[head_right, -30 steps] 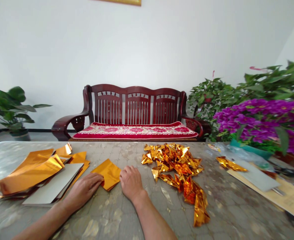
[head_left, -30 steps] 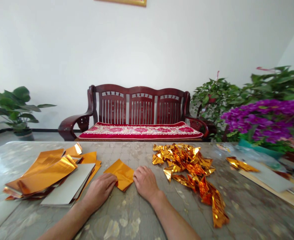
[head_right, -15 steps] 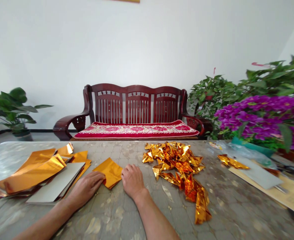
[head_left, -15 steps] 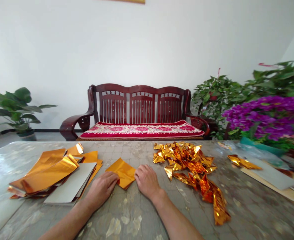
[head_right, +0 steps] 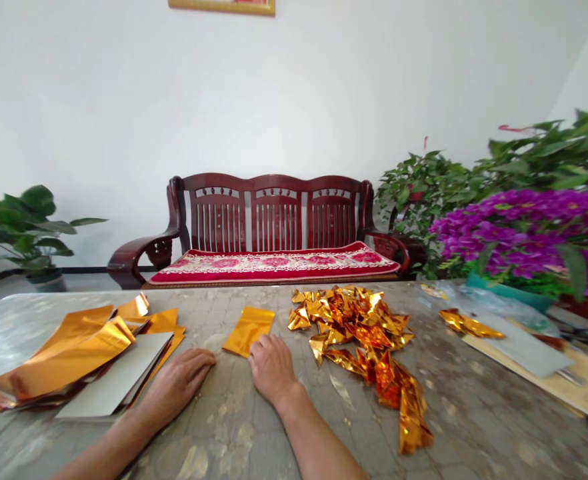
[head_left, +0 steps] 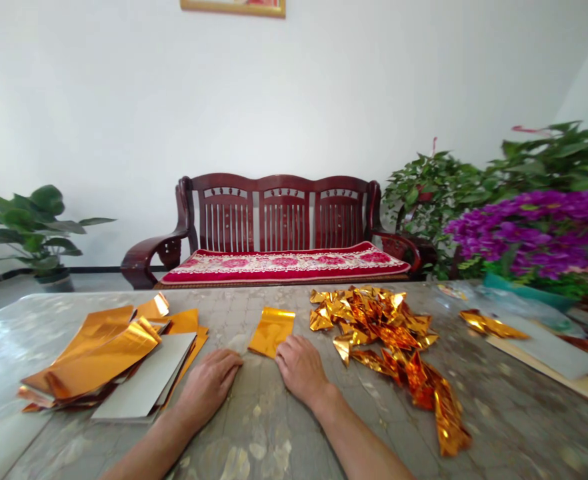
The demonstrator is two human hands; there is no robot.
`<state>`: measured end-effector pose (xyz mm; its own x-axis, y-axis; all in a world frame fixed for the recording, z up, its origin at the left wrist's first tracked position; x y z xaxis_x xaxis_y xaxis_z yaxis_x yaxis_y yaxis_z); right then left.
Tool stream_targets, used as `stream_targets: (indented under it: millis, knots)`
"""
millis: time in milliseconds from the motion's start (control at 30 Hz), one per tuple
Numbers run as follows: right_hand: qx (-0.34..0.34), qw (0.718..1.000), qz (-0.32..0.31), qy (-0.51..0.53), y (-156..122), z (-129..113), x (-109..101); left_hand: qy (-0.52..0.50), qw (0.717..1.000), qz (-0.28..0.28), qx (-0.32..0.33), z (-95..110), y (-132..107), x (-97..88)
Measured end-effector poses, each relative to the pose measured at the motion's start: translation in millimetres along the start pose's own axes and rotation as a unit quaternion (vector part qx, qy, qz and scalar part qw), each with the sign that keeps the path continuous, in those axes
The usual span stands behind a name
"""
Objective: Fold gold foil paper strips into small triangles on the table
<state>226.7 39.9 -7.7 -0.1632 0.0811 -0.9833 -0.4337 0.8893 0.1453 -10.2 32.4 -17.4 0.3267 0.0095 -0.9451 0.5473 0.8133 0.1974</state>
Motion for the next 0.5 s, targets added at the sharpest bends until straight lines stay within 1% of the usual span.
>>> stream_targets:
  millis: [100,233,367,433,500]
  knots:
    - [0.004,1.000,-0.007,-0.002,-0.4,0.7,-0.4,0.006,1.000,0.004,-0.002,1.5,-0.7,0.9]
    - [-0.016,1.000,-0.005,0.002,-2.0,2.4,-1.1,0.019,1.000,0.023,0.002,9.5,-1.5,2.0]
    - [-0.042,0.999,-0.002,0.002,-3.0,3.4,-0.9,0.035,0.998,0.016,0.051,19.2,1.9,6.0]
    - [-0.042,0.999,0.013,-0.001,-3.3,6.5,-2.9,0.053,0.996,0.010,0.069,20.9,4.6,8.7]
    - [-0.019,0.999,0.048,-0.004,-4.1,14.3,-7.5,0.068,0.995,0.013,0.067,20.3,6.0,11.1]
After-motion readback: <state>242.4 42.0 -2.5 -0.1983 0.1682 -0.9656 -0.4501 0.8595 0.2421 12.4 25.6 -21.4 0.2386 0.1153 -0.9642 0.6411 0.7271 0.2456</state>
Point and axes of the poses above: each hand's wrist, its own y-axis towards the middle knuckle, its own x-axis out of the palm, z = x × y, the point moved 1 cm from there along y, towards the middle knuckle, and after that the axes turned 15 degrees about -z, right-handed, at the moved point
